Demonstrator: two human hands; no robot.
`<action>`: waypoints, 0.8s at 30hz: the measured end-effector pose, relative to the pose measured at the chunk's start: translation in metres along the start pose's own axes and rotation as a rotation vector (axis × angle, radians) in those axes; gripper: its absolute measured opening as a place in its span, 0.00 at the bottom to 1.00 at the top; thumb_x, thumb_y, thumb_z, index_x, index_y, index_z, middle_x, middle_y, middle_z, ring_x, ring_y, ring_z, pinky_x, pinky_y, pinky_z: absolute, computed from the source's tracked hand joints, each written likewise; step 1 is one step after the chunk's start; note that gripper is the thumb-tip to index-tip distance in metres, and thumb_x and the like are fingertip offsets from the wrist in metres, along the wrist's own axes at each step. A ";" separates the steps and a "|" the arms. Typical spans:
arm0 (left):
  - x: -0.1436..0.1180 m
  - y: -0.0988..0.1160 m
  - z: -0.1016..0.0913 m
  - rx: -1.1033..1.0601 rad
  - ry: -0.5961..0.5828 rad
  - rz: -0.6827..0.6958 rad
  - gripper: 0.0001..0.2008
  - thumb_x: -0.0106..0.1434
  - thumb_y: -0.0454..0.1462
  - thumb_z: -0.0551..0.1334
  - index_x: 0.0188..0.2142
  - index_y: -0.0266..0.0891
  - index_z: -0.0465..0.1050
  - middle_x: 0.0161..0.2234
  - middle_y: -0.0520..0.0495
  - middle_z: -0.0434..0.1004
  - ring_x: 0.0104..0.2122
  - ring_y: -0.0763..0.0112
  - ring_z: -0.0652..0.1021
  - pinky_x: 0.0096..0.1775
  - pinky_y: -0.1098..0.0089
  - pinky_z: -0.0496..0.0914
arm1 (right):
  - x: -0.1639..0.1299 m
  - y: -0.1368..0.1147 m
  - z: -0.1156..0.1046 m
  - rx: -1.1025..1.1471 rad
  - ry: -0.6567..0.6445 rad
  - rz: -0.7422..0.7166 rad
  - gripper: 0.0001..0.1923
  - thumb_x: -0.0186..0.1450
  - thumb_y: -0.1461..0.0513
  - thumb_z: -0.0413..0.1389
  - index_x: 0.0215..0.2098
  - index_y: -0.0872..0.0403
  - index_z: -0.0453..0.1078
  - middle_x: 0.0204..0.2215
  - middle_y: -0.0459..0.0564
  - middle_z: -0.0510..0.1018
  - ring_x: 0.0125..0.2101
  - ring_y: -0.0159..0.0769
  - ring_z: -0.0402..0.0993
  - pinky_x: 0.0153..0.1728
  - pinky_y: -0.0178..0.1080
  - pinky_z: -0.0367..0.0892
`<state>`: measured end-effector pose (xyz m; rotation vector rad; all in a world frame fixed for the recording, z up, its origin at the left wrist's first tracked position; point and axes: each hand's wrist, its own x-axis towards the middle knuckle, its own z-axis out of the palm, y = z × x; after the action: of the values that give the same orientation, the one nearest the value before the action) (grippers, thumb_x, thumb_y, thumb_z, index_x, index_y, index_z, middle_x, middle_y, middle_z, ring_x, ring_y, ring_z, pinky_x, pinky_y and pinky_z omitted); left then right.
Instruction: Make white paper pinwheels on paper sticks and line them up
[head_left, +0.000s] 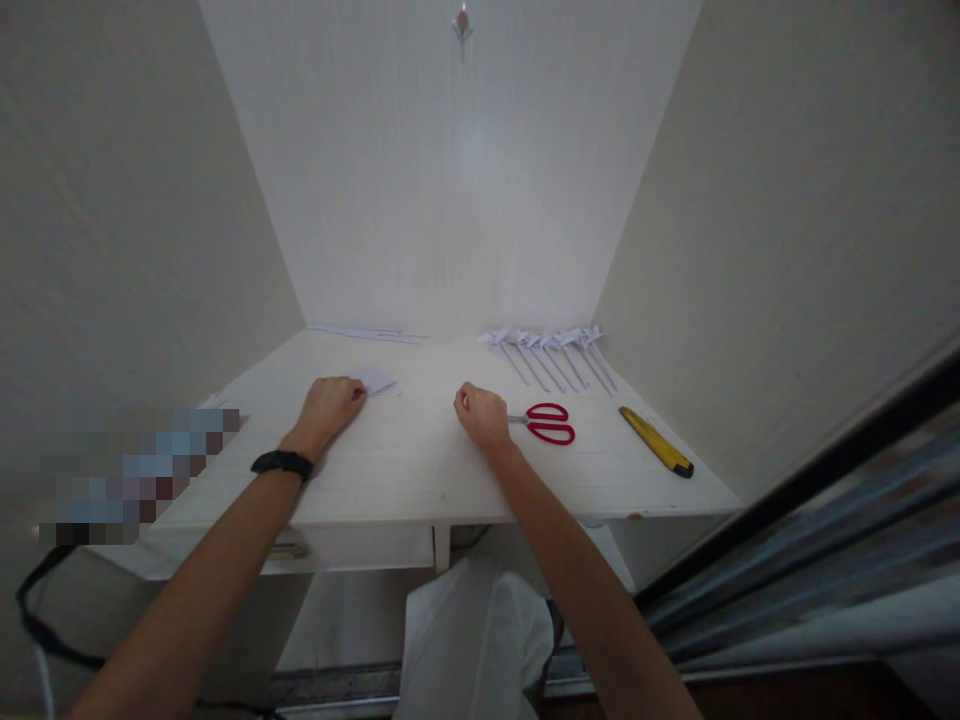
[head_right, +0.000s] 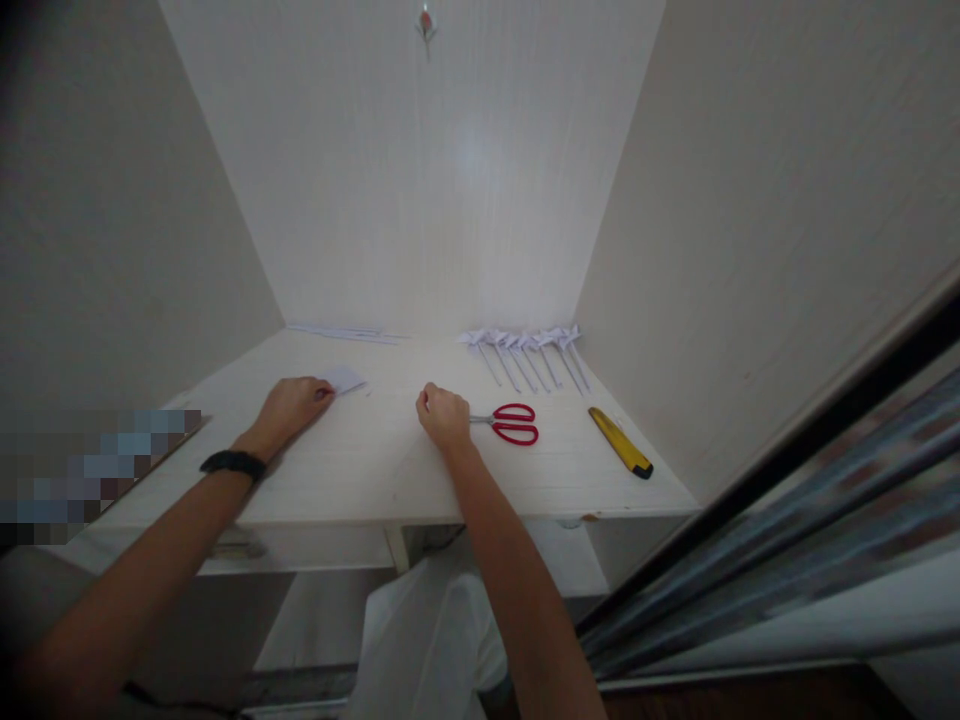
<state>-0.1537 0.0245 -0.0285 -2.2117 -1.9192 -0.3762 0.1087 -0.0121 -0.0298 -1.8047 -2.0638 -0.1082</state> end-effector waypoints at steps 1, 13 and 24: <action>0.000 0.000 0.000 0.010 -0.003 0.006 0.16 0.60 0.39 0.53 0.39 0.39 0.79 0.38 0.39 0.82 0.42 0.53 0.78 0.44 0.62 0.66 | 0.000 0.000 0.000 0.002 0.000 -0.002 0.15 0.71 0.59 0.42 0.42 0.51 0.70 0.36 0.50 0.81 0.36 0.37 0.77 0.36 0.35 0.63; -0.004 0.000 -0.004 0.038 0.116 -0.079 0.14 0.62 0.38 0.52 0.37 0.34 0.75 0.38 0.35 0.80 0.39 0.53 0.77 0.42 0.61 0.65 | 0.001 0.002 0.003 0.016 0.032 -0.014 0.14 0.70 0.59 0.43 0.41 0.51 0.70 0.35 0.50 0.81 0.35 0.37 0.76 0.34 0.35 0.61; -0.002 -0.006 -0.004 -0.670 0.591 -0.274 0.02 0.57 0.37 0.61 0.29 0.41 0.70 0.34 0.43 0.76 0.41 0.54 0.74 0.47 0.56 0.63 | 0.006 0.002 0.010 0.110 0.104 -0.028 0.12 0.69 0.61 0.45 0.37 0.52 0.70 0.31 0.50 0.80 0.30 0.37 0.75 0.31 0.35 0.59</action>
<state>-0.1601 0.0220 -0.0255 -1.7932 -1.8977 -1.7066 0.1078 -0.0028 -0.0379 -1.6700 -1.9840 -0.0926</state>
